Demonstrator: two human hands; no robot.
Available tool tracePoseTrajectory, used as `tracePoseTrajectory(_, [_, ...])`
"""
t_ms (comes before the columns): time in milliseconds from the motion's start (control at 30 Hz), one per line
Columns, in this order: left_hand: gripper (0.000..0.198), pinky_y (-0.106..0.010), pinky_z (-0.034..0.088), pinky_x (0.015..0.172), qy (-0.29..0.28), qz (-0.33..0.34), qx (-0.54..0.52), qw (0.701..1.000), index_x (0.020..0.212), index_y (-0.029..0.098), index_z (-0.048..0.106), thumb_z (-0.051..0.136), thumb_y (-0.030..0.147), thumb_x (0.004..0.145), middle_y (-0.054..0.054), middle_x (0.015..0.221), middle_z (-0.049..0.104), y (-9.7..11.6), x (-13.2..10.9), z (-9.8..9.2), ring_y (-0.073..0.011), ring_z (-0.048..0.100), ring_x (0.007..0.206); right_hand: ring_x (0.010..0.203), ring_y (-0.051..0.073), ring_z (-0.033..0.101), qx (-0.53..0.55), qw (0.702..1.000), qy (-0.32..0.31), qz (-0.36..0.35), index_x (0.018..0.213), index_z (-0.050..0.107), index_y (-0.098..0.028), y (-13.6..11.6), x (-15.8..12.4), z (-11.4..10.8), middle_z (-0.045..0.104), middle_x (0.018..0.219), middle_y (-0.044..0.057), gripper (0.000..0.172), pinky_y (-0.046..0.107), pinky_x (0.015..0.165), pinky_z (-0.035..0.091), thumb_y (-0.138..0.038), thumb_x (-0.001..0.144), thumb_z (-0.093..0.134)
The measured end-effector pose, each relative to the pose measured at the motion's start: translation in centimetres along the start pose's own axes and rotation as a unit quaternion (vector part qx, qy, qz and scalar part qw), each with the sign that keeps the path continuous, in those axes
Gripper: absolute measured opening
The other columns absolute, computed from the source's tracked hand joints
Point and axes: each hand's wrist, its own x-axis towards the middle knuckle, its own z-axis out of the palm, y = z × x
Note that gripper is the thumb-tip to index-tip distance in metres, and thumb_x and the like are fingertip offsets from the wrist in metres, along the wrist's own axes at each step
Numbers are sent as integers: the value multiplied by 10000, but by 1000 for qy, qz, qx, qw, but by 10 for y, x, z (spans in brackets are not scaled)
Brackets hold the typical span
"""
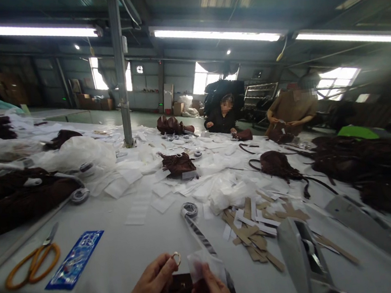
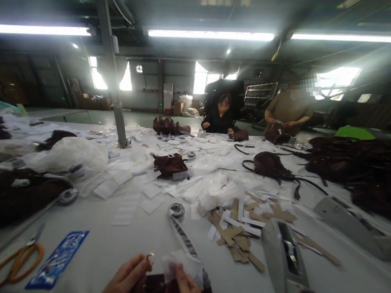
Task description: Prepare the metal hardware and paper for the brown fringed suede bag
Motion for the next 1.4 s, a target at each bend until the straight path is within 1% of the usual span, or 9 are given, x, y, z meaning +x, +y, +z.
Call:
tracePoseTrajectory(167, [353, -212, 379, 600, -49, 32, 20, 998, 818, 144, 568, 573, 495, 845, 14, 724, 531, -6, 0, -3, -123, 468, 673, 515, 126, 604, 111, 987, -1, 119, 739, 722, -160, -2, 0, 3, 687, 603, 16, 463, 202, 470, 455, -465, 438, 897])
tracePoseTrajectory(500, [379, -225, 346, 588, -45, 34, 91, 994, 747, 130, 573, 547, 494, 848, 21, 659, 487, 7, -5, 3, -125, 431, 639, 496, 116, 580, 57, 993, -51, 88, 642, 714, -146, -12, -9, 8, 660, 543, 16, 408, 197, 477, 453, -517, 536, 848])
tracePoseTrajectory(733, [342, -233, 344, 599, -45, 41, 129, 990, 691, 146, 547, 552, 457, 833, 24, 639, 480, 14, -4, 4, -134, 436, 636, 450, 101, 546, 84, 992, -29, 92, 584, 667, -154, 3, 1, 1, 619, 500, -9, 396, 193, 453, 437, -472, 488, 883])
tracePoseTrajectory(867, [345, -231, 355, 615, -43, 44, 153, 986, 705, 145, 577, 549, 465, 832, 22, 652, 504, 15, -4, 2, -141, 458, 656, 458, 105, 548, 90, 987, -60, 119, 599, 683, -154, 6, 2, 2, 638, 531, 5, 404, 200, 457, 434, -480, 475, 885])
tracePoseTrajectory(1033, [394, -223, 353, 581, -14, 62, 200, 978, 705, 144, 591, 514, 500, 855, 13, 649, 549, 14, -2, 3, -145, 484, 646, 507, 148, 558, -60, 996, -70, 5, 667, 732, -151, 1, -11, 11, 639, 540, 33, 484, 241, 506, 460, -625, 578, 771])
tracePoseTrajectory(1200, [310, -234, 363, 612, -9, 82, 233, 969, 713, 158, 601, 452, 376, 875, -5, 697, 598, 24, 1, 1, -162, 514, 681, 605, 206, 588, -214, 968, -69, -112, 682, 734, -176, -13, -7, 16, 633, 541, 32, 552, 280, 603, 493, -720, 638, 650])
tracePoseTrajectory(1267, [246, -240, 386, 656, -16, 99, 207, 973, 831, 162, 638, 406, 246, 843, -15, 781, 626, 31, 6, -2, -172, 532, 737, 576, 186, 562, -268, 951, -75, -137, 630, 714, -168, -26, 4, 19, 614, 528, 32, 577, 260, 550, 462, -733, 671, 606])
tracePoseTrajectory(1333, [384, -252, 408, 697, -18, 106, 191, 976, 1123, 166, 611, 390, 185, 810, -23, 852, 638, 38, 13, -5, -175, 540, 768, 556, 167, 542, -295, 939, -93, -146, 607, 703, -150, -42, 17, 25, 610, 544, 42, 610, 252, 527, 438, -747, 673, 592])
tracePoseTrajectory(1400, [589, -272, 427, 716, -25, 111, 180, 977, 1397, 164, 388, 415, 190, 809, -32, 884, 635, 43, 22, -6, -175, 537, 759, 543, 150, 527, -287, 939, -140, -130, 649, 714, -132, -60, 30, 33, 607, 568, 46, 636, 245, 517, 422, -756, 665, 594])
